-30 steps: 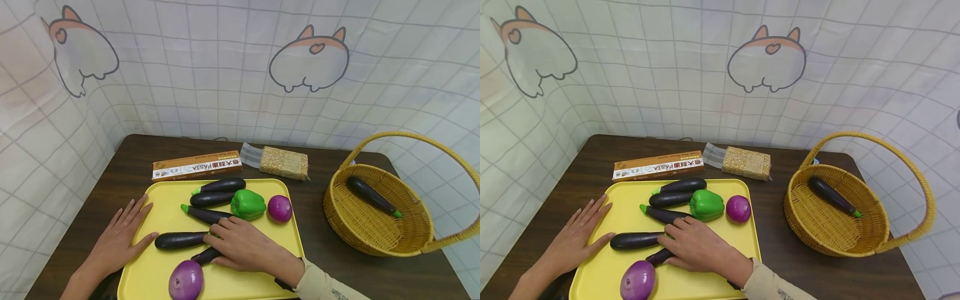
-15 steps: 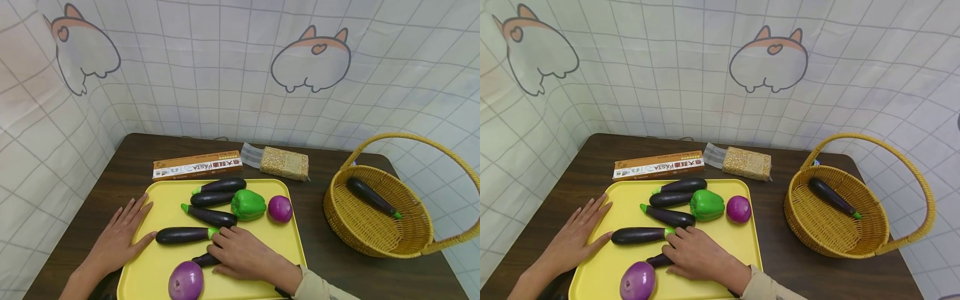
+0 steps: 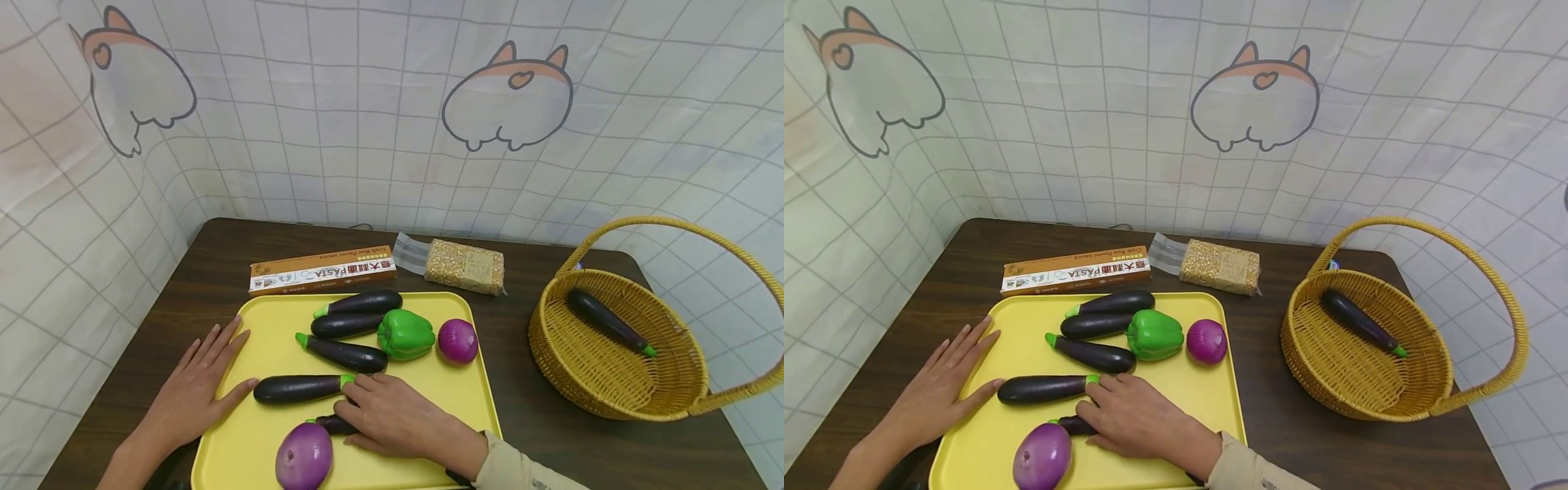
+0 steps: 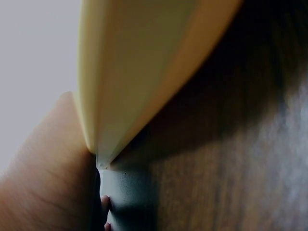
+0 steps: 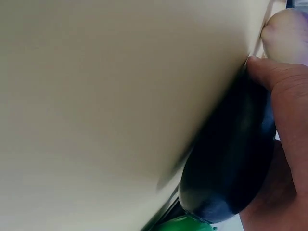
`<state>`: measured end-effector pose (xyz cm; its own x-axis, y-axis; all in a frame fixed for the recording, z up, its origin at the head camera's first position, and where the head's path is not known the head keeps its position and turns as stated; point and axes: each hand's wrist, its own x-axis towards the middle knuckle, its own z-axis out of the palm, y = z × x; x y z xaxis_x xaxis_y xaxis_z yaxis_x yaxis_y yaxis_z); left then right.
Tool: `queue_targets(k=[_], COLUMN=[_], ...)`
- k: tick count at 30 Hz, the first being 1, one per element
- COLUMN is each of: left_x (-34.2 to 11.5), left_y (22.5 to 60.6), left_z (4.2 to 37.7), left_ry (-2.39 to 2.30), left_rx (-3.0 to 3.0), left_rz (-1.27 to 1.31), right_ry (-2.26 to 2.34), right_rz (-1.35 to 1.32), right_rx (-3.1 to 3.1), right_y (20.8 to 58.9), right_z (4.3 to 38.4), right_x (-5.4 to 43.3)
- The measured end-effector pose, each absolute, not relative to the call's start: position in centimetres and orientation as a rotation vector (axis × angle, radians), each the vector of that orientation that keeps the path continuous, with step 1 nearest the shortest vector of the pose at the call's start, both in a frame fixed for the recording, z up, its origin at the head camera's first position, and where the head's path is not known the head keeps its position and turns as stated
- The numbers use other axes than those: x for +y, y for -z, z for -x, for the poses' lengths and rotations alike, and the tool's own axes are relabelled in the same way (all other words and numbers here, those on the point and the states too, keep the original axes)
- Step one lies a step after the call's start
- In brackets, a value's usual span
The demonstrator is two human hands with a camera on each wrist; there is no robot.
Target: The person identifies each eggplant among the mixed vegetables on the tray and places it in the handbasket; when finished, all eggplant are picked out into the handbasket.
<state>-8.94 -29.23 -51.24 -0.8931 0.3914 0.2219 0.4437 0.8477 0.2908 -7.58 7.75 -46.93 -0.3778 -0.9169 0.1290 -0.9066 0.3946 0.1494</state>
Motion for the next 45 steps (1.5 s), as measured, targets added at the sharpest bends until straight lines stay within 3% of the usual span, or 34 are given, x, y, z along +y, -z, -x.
queue_targets(k=[45], left_x=[-29.3], left_y=[51.4], left_z=[9.0], left_ry=[0.494], left_rx=[-2.876], left_rz=[0.644], right_ry=[0.087], right_rz=[-1.527], right_rx=[-2.557], right_y=[44.2], right_z=[7.1], right_x=[10.1])
